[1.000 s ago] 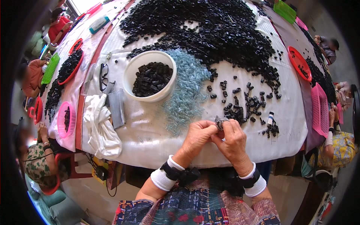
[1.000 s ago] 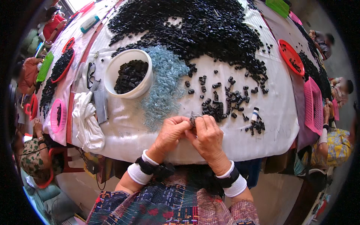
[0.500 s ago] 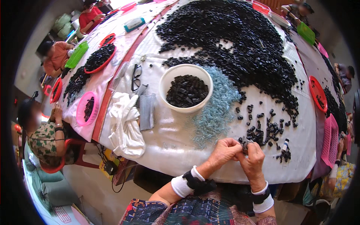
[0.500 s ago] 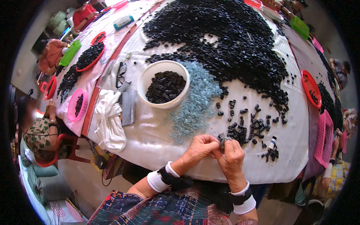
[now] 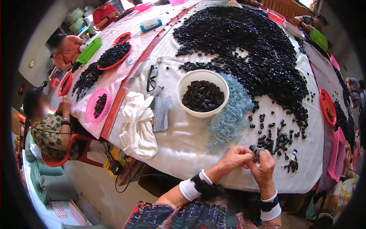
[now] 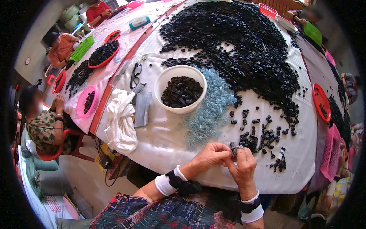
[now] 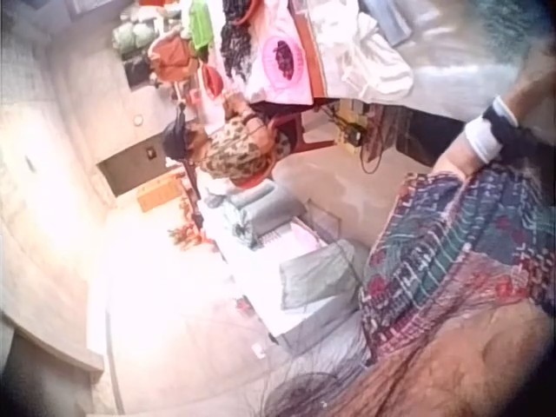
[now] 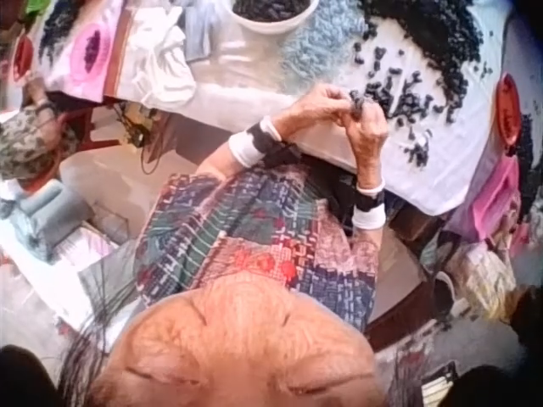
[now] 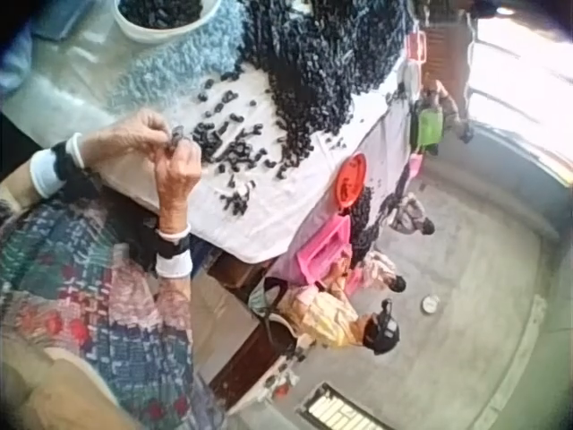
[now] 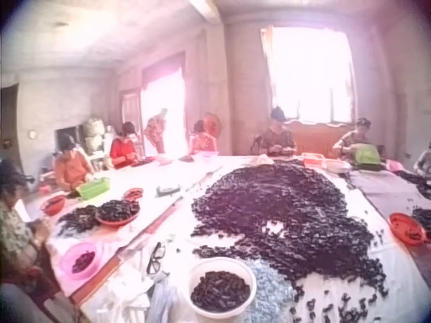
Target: Sort and organize small black shoe components from a large pile into smaller groups or containers.
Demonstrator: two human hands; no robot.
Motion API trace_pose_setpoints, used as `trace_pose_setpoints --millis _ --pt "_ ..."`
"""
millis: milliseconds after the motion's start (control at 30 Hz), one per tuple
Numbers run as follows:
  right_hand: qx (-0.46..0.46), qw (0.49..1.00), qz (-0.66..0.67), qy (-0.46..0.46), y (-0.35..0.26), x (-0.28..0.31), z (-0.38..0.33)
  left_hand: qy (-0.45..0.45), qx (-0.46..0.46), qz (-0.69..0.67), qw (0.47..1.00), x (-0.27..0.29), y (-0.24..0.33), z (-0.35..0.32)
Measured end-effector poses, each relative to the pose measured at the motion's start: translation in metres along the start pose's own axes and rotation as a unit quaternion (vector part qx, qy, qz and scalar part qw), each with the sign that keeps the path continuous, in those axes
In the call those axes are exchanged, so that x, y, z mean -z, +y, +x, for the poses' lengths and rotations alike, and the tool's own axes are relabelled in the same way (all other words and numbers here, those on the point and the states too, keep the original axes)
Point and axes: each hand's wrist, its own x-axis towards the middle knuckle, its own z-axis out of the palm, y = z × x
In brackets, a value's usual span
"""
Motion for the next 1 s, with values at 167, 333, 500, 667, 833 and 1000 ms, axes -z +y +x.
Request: trace_pose_setpoints --millis 167,333,500,667,833,1000 --pt "0.002 0.994 0.102 -0.036 -0.003 0.013 0.007 0.007 0.008 0.010 1.000 -0.004 0.013 -0.006" --pt "-0.132 0.986 0.082 0.057 0.022 0.025 0.007 0.116 -0.085 -0.038 0.989 0.008 0.034 -0.006" --pt "-0.149 0.985 0.046 0.077 0.045 0.024 0.011 0.155 -0.205 -0.053 0.965 0.026 0.074 -0.007" --pt "-0.093 0.994 0.004 0.058 0.050 0.012 0.025 0.230 -0.274 -0.123 0.926 0.044 0.111 -0.013" --pt "-0.074 0.996 -0.013 0.043 0.057 -0.004 0.038 0.250 -0.291 -0.135 0.914 0.045 0.128 -0.012" --pt "-0.024 0.999 -0.040 0.007 0.045 -0.021 0.060 0.220 -0.285 -0.135 0.923 0.038 0.114 -0.015"
